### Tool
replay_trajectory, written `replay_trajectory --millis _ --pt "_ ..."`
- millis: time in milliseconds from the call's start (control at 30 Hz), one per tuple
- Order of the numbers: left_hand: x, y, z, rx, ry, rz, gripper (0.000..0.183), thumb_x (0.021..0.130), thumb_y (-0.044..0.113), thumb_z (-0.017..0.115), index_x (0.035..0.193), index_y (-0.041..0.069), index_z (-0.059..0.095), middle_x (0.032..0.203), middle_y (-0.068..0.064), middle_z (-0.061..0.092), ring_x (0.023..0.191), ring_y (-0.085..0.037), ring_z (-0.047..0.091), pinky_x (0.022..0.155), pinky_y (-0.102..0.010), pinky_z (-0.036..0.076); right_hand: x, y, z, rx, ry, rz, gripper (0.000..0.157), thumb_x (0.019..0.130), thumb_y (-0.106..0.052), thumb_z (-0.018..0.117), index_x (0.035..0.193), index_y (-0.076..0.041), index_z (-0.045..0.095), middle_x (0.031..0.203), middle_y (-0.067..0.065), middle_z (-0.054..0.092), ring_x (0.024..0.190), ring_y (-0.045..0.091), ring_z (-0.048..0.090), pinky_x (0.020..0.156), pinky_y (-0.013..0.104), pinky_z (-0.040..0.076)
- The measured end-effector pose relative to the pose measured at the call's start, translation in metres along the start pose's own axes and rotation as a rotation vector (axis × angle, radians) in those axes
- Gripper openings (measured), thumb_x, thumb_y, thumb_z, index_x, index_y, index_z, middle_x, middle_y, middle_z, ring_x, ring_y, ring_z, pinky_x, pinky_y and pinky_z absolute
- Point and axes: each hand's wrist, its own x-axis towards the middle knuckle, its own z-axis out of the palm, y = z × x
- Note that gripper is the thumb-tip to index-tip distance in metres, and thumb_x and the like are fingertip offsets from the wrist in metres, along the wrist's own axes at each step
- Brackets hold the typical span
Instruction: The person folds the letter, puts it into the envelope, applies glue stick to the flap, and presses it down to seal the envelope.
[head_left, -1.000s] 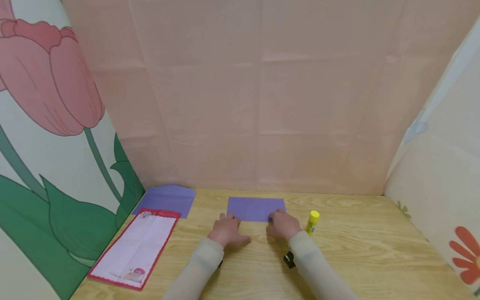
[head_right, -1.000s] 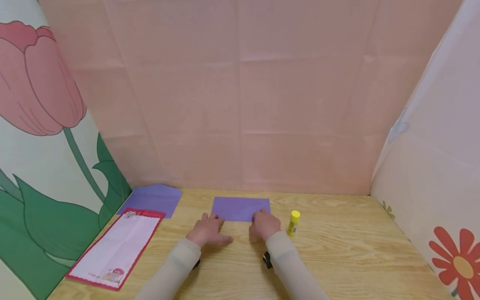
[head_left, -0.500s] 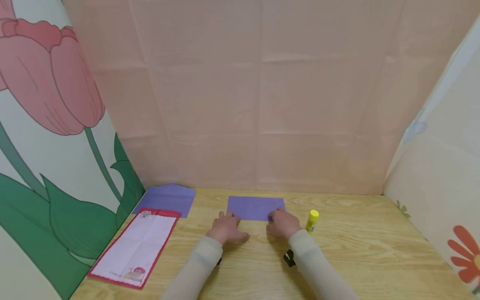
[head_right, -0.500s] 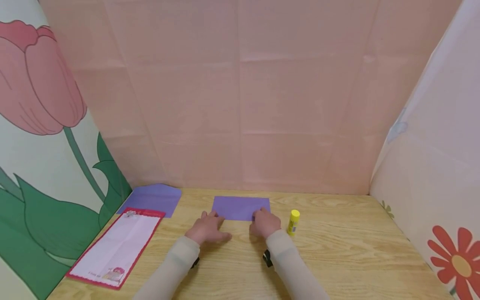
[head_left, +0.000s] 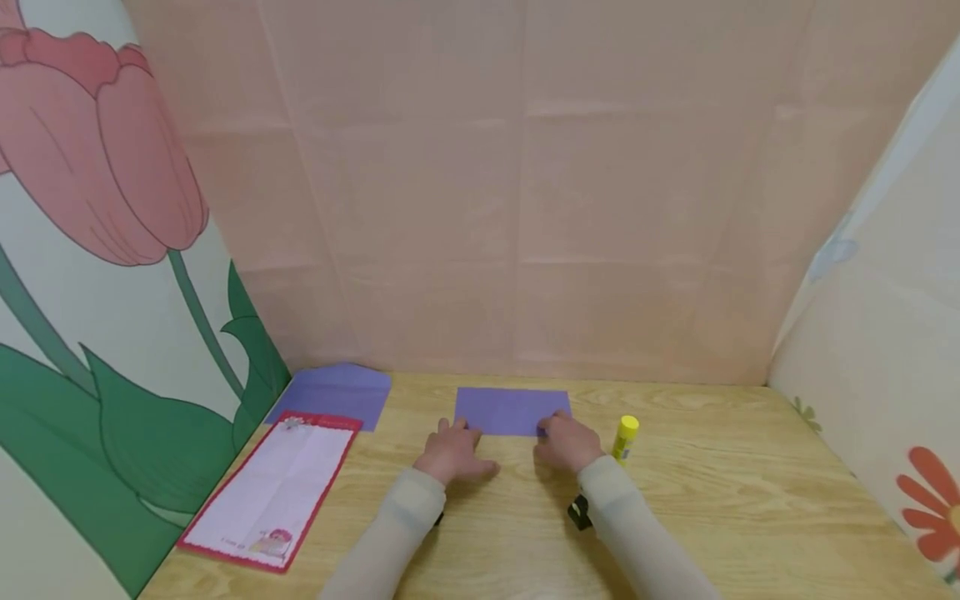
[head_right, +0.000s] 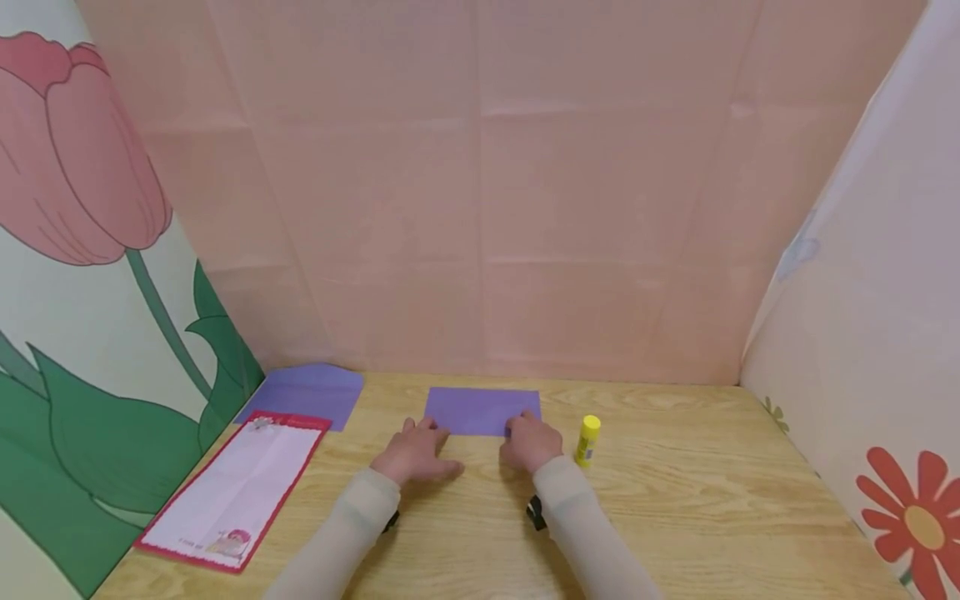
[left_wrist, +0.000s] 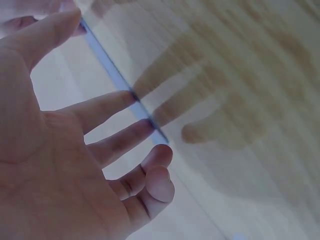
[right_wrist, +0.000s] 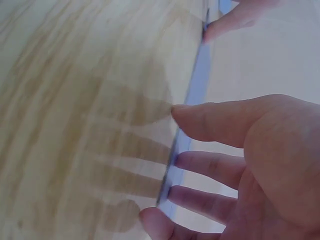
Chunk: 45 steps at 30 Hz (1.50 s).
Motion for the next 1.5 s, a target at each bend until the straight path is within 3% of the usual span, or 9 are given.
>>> replay_trajectory --millis 367,700,833,967,1133,1300,1500 --pt "0.002 0.000 0.002 0.014 0.011 -0.003 0.074 0.073 0.061 0.066 0.129 0.014 0.056 0.129 -0.009 0.050 0.114 -0.032 0.042 0.086 -0.046 0.044 0.002 0.001 0.003 -0.021 0.005 0.003 0.049 0.080 -0.031 0.066 0.124 -0.010 0.060 0.121 0.016 0.055 0.096 0.029 0.059 0.070 0.047 0.052" --pt "0.005 -0.007 0.003 -0.200 0.006 0.004 0.070 0.082 0.052 0.062 0.136 0.010 0.048 0.139 -0.011 0.042 0.122 -0.035 0.038 0.094 -0.049 0.041 0.002 -0.001 0.001 -0.047 0.038 -0.020 0.046 0.082 -0.032 0.067 0.121 -0.009 0.059 0.119 0.015 0.055 0.089 0.032 0.060 0.066 0.046 0.051" --pt "0.003 -0.010 0.001 -0.212 0.027 0.022 0.063 0.085 0.048 0.062 0.134 0.009 0.050 0.136 -0.013 0.044 0.117 -0.033 0.041 0.092 -0.047 0.043 0.002 -0.001 0.002 -0.021 0.055 -0.017 0.048 0.081 -0.031 0.069 0.122 -0.008 0.059 0.118 0.014 0.054 0.086 0.030 0.060 0.064 0.044 0.051" --pt "-0.006 -0.012 -0.003 -0.191 0.085 0.019 0.056 0.086 0.043 0.062 0.130 0.010 0.053 0.128 -0.015 0.048 0.111 -0.032 0.044 0.084 -0.045 0.046 0.000 -0.001 0.005 0.030 0.102 -0.033 0.047 0.077 -0.025 0.071 0.119 -0.008 0.060 0.114 0.012 0.054 0.084 0.027 0.060 0.061 0.042 0.051" --pt "-0.029 -0.019 -0.016 -0.191 0.148 -0.029 0.051 0.086 0.038 0.064 0.126 0.008 0.056 0.115 -0.013 0.053 0.102 -0.030 0.046 0.075 -0.042 0.047 -0.009 0.000 0.007 0.077 0.157 -0.083 0.043 0.074 -0.021 0.073 0.114 -0.008 0.062 0.114 0.015 0.055 0.089 0.029 0.061 0.065 0.044 0.052" --pt "-0.052 -0.041 -0.028 -0.166 0.206 -0.102 0.045 0.086 0.036 0.063 0.118 0.006 0.059 0.108 -0.013 0.057 0.098 -0.031 0.049 0.074 -0.044 0.047 -0.023 0.004 0.012 0.080 0.194 -0.110 0.041 0.073 -0.021 0.072 0.111 -0.008 0.063 0.112 0.013 0.056 0.091 0.028 0.062 0.069 0.043 0.052" --pt "-0.076 -0.095 -0.050 -0.124 0.231 -0.249 0.041 0.083 0.026 0.061 0.115 0.001 0.060 0.109 -0.020 0.061 0.098 -0.041 0.053 0.073 -0.053 0.047 -0.037 0.006 0.009 0.093 0.205 -0.119 0.039 0.075 -0.022 0.071 0.110 -0.006 0.063 0.116 0.012 0.057 0.095 0.027 0.061 0.072 0.041 0.052"
